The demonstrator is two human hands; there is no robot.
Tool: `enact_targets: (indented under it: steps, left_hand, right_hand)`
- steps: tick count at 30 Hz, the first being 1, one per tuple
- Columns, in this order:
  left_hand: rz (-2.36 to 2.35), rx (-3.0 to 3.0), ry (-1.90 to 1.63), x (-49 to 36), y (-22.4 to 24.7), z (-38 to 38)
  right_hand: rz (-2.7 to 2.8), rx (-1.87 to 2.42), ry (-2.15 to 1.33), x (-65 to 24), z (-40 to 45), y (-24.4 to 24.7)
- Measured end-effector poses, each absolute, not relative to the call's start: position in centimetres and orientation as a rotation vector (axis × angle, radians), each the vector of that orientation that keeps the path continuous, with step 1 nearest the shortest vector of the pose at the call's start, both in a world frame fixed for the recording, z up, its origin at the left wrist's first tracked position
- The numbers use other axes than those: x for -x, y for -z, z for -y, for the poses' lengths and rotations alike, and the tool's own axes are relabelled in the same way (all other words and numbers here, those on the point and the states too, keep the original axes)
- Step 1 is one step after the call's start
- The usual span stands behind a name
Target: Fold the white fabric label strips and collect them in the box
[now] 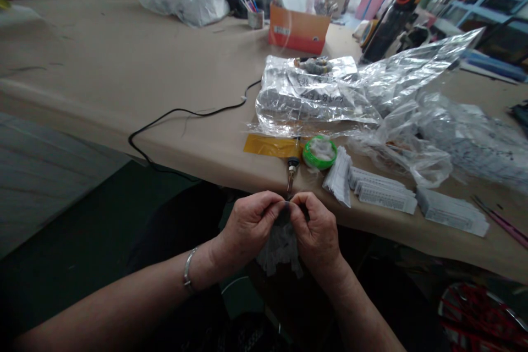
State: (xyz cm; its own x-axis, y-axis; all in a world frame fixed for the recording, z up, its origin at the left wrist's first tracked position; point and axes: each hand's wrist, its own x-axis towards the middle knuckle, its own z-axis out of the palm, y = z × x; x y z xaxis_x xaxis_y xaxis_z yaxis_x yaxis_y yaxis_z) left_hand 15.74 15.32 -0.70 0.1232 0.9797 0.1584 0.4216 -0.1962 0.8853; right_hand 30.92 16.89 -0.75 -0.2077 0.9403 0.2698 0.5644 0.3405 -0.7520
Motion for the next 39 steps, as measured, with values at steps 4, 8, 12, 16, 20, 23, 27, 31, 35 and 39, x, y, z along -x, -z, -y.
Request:
enact_targets:
  steps: [4,8,12,16,20,23,27,31,35,39]
  left_hand:
    - [-1.363,-1.743,-1.032,-15.6,0.8,-15.6]
    - [-1.352,-1.755,-1.044,-15.6,0.9,-15.8]
    - [-1.356,-1.735,-1.100,-15.9,1.3,-16.2]
    - [-1.360,-1.730,-1.107,-15.9,1.3,-16.4]
    - [-1.354,-1.741,-1.093,-15.5,1.0,-15.5]
    - [-1.362,-1.735,-1.045,-14.9,1.4,-14.7]
    - [-1.367,-1.700,-0.981,-14.2,2.8,-14.4]
    - [-1.429,-1.657,-0.964,-13.8,3.7,-14.3]
    - [-1.446,-1.649,-0.914,-13.8,4.0,-13.9]
    - [-1.418,-1.631,-0.852,-14.6,4.1,-13.5]
  right_hand:
    - [1.890,1.311,-0.643,-30.9,-17.0,0.7]
    - [1.894,1.306,-0.631,-31.0,-17.1,0.9]
    - [1.877,1.305,-0.601,-30.9,-17.4,1.0]
    - [1.881,1.299,-0.573,-30.9,-17.2,1.2]
    - [2.034,1.194,-0.463,-31.7,-16.2,0.3]
    - [2.151,1.082,-0.171,-32.9,-16.5,-1.3]
    - [2.179,1.144,0.308,-34.3,-19.8,-3.6]
    - [2.282,1.319,0.513,-34.6,-23.3,-4.2]
    - [2.174,1.243,0.387,-35.9,-23.2,-4.0]
    - [1.992,1.176,0.213,-38.5,-20.6,-3.0]
